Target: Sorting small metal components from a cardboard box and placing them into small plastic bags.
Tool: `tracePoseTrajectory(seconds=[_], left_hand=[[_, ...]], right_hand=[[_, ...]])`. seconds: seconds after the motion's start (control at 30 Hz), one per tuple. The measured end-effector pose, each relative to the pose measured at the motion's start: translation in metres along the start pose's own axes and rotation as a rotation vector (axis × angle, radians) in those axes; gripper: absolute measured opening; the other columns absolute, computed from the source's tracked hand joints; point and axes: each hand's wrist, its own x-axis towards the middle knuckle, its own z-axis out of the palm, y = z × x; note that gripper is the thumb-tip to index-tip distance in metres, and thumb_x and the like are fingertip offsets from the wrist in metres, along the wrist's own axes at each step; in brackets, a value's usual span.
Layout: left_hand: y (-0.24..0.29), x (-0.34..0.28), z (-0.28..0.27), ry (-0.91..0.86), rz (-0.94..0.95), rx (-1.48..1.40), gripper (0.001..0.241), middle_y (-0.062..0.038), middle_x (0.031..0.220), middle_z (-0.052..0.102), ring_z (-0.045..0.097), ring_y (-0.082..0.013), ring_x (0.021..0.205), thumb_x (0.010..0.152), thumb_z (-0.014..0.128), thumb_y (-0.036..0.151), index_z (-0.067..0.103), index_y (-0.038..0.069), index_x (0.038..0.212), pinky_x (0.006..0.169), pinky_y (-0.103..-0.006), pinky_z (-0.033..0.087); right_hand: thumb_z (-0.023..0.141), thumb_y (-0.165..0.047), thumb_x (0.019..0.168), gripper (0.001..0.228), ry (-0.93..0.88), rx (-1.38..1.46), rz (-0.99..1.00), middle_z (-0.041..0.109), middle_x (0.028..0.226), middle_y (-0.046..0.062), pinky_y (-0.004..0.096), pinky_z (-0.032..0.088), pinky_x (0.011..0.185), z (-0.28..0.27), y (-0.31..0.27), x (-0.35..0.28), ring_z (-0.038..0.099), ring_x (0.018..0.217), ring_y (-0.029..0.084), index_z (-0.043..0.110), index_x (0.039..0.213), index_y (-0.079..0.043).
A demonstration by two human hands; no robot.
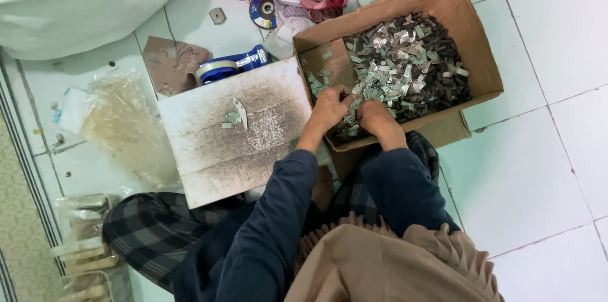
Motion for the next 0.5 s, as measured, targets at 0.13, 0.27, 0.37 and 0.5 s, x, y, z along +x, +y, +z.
tracePoseTrajectory(seconds=[0.13,0.27,0.37,0.5], left_hand=[[0.011,-0.005,-0.005,0.003,0.0,-0.044,0.033,-0.027,0.095,0.073,0.076,-0.0243,0.074,0.1,0.061,0.02,0.068,-0.005,0.12,0.063,-0.0366,0.062],[0.017,-0.012,-0.007,0.056,0.073,-0.023,0.029,-0.027,0.096,0.072,0.076,-0.0306,0.081,0.101,0.063,0.022,0.07,-0.002,0.115,0.066,-0.0406,0.061],[0.027,-0.022,-0.007,0.133,0.178,0.021,0.024,-0.026,0.095,0.071,0.073,-0.0392,0.088,0.101,0.064,0.021,0.071,0.0,0.111,0.069,-0.0442,0.06],[0.032,-0.032,-0.002,0.207,0.279,0.107,0.021,-0.026,0.096,0.07,0.07,-0.0448,0.095,0.099,0.065,0.019,0.07,0.001,0.109,0.076,-0.0496,0.059]], right_hand=[[0.067,-0.005,0.084,0.028,-0.046,0.016,0.046,0.072,0.104,0.035,0.058,0.06,0.081,-0.021,-0.026,-0.02,0.07,0.103,0.051,0.077,0.106,0.008],[0.064,-0.005,0.085,0.026,-0.051,0.036,0.001,0.073,0.104,0.033,0.056,0.06,0.083,-0.025,-0.024,-0.024,0.069,0.105,0.05,0.078,0.105,0.003],[0.062,-0.006,0.086,0.027,-0.076,0.035,-0.036,0.075,0.105,0.03,0.055,0.06,0.087,-0.022,-0.02,-0.023,0.069,0.107,0.049,0.081,0.105,-0.004],[0.061,-0.008,0.087,0.026,-0.108,0.015,-0.072,0.075,0.107,0.029,0.055,0.058,0.09,-0.017,-0.02,-0.022,0.068,0.109,0.049,0.081,0.103,-0.004]])
